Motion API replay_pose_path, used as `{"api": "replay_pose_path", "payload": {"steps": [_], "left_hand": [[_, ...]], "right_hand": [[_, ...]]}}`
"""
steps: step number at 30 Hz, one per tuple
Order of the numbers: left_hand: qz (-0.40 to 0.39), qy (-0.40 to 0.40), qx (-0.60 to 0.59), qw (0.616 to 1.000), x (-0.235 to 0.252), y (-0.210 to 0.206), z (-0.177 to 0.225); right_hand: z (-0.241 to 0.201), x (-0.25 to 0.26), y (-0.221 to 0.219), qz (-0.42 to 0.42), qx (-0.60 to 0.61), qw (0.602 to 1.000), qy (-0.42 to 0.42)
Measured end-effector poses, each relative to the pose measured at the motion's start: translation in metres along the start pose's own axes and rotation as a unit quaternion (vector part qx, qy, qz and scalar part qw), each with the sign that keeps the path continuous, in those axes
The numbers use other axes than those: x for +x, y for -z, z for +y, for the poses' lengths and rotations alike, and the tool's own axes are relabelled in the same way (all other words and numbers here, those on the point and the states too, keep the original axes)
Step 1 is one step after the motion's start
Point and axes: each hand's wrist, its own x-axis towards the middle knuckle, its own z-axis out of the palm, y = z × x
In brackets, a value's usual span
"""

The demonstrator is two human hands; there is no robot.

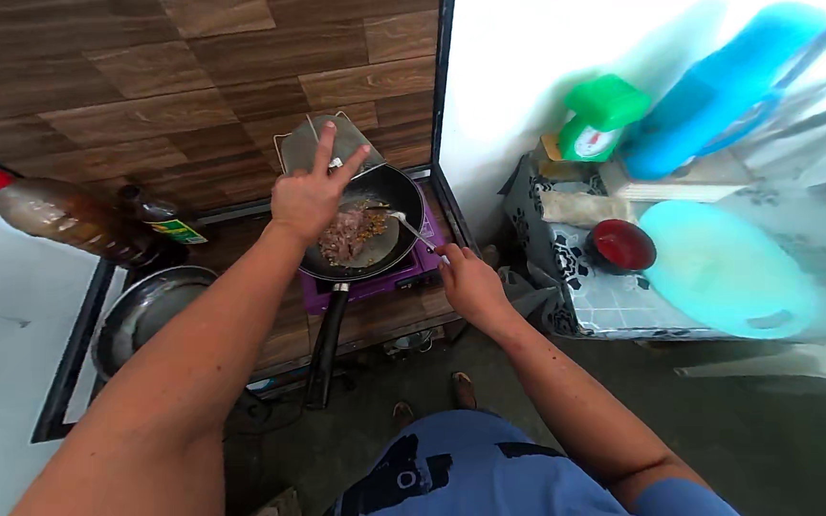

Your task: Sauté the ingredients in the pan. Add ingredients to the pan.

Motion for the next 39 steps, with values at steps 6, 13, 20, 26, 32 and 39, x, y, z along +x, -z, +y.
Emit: {"api": "replay_pose_path", "payload": {"steps": [6,13,20,26,32,39], "left_hand": [[0.049,0.219,-0.138,0.965,0.004,0.033,-0.017],[0.136,0.272,-0.264,0.915,-0.01,0.034,-0.036],[0.152,0.363,-0.441,0.806,-0.017,0.047,-0.023],[0.059,0.449,-0.585,0.673,0.008,0.068,0.018],[-0.077,0.363,-0.641,0.672,0.074,0.079,0.128],[-0.273,0.253,-0.641,0.672,0.146,0.069,0.309]], "right_hand": [[0.008,-0.002,0.017,0.003,0.047,0.998,0.043],[-0.006,0.016,0.01,-0.009,-0.041,0.993,0.11],[-0.025,0.03,0.012,-0.038,-0.145,0.981,0.123],[-0.026,0.033,-0.004,-0.116,-0.098,0.983,0.108],[0.022,0.028,0.004,-0.104,0.082,0.979,0.154],[0.154,-0.028,0.059,0.033,0.22,0.971,0.084]]}}
